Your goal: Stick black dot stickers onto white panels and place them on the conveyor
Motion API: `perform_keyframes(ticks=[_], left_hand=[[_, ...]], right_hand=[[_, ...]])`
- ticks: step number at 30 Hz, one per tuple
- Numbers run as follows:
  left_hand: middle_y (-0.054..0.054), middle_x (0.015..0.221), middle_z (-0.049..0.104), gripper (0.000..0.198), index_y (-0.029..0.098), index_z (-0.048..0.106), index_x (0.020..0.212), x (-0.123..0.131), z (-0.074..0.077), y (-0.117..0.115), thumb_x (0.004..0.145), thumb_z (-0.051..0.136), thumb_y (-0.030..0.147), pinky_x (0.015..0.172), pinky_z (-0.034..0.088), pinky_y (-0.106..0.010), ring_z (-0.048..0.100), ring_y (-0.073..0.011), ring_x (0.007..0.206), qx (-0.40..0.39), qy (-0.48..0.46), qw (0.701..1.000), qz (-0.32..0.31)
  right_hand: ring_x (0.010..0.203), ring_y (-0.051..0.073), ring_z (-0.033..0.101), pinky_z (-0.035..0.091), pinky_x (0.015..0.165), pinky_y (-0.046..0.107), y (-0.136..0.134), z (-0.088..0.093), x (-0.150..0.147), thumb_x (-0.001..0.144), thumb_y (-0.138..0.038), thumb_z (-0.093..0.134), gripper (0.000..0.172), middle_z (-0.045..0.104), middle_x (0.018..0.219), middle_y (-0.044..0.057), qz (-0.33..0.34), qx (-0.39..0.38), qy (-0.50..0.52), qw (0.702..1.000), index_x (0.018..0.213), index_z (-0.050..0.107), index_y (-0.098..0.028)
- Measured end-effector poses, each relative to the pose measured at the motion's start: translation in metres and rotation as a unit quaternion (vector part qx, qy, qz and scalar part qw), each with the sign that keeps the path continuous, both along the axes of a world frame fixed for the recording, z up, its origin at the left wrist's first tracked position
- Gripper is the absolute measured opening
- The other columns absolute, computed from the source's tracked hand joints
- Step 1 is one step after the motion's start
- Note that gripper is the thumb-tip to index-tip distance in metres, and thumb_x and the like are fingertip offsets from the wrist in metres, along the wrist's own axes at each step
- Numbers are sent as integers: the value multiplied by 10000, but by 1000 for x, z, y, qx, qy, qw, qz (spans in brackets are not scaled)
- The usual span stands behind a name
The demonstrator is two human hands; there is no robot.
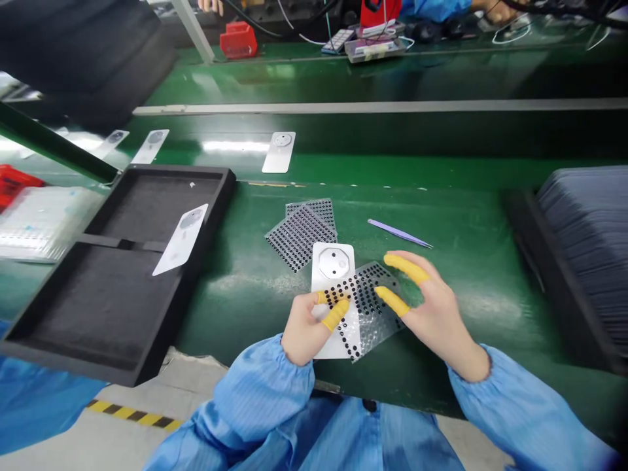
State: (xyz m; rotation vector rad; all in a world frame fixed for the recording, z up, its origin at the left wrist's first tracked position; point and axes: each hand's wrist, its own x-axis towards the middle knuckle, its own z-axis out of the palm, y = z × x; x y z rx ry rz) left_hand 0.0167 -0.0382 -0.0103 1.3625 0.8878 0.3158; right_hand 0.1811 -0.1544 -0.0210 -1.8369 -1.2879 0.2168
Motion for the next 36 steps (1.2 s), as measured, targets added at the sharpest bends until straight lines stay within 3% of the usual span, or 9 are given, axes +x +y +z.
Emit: perform_keyframes(ticks=[3,7,14,18,23,26,28,31,36], left_hand=[[-122,912,763,385,88,747,853,-4,2,-7,687,756,435,701,576,-320,710,-258,784,-39,-15,999,12],[-113,898,759,331,90,741,916,-9,4,-14,745,710,372,628,548,-278,691,-219,718,-34,-15,999,-5],[-60,640,655,183,102,671,694,-18,-4,-14,805,597,227,554,462,-244,598,-165,589,230,5,970,-79],[-53,599,640,218,119,637,619,-17,-9,-15,807,569,204,516,458,-229,591,-151,542,288,9,955,-77],[-91,859,761,176,143,725,871,-29,-16,7,796,643,279,732,566,-318,719,-246,776,267,70,958,-77],[-121,1042,735,340,136,661,1103,-50,-14,25,822,632,326,891,542,-391,687,-296,988,284,103,953,14],[-132,1168,684,560,151,425,1378,-61,-9,27,864,583,305,909,541,-401,659,-291,1060,299,84,947,85],[-130,1317,589,813,202,38,1507,-59,1,9,890,561,285,929,539,-379,630,-270,1117,269,33,957,105],[-81,1389,532,671,259,262,1457,-31,11,-33,870,578,178,949,528,-318,572,-258,1201,232,-48,971,5]], right_hand=[[954,192,618,460,1003,491,-1,5,-18,850,-142,596,216,656,1001,80,62,70,-156,983,1062,600,-184],[927,186,625,501,977,493,-1,7,-31,910,-107,455,186,656,990,108,152,57,-205,965,1048,576,-134],[990,234,622,564,907,439,1,-5,-30,888,-46,414,208,644,1007,171,165,111,-274,941,1041,551,-79],[998,224,602,580,828,373,6,-18,-36,894,-79,464,208,608,1027,156,162,94,-177,966,1089,526,-114],[907,162,589,556,763,313,11,-35,-42,898,-116,510,186,573,979,90,146,70,28,986,1073,513,-179],[951,180,598,557,810,346,11,-36,-42,872,-73,532,212,592,961,91,161,85,-21,983,1060,528,-169],[970,194,610,562,846,378,10,-33,-41,853,-62,552,234,607,950,90,156,111,-71,979,1063,544,-163],[913,188,627,564,888,413,11,-21,-41,813,-70,614,280,618,912,67,102,155,-114,976,1073,574,-168],[825,162,617,503,1002,464,11,3,-45,825,-67,590,278,641,935,46,69,185,-115,973,1081,589,-175]])
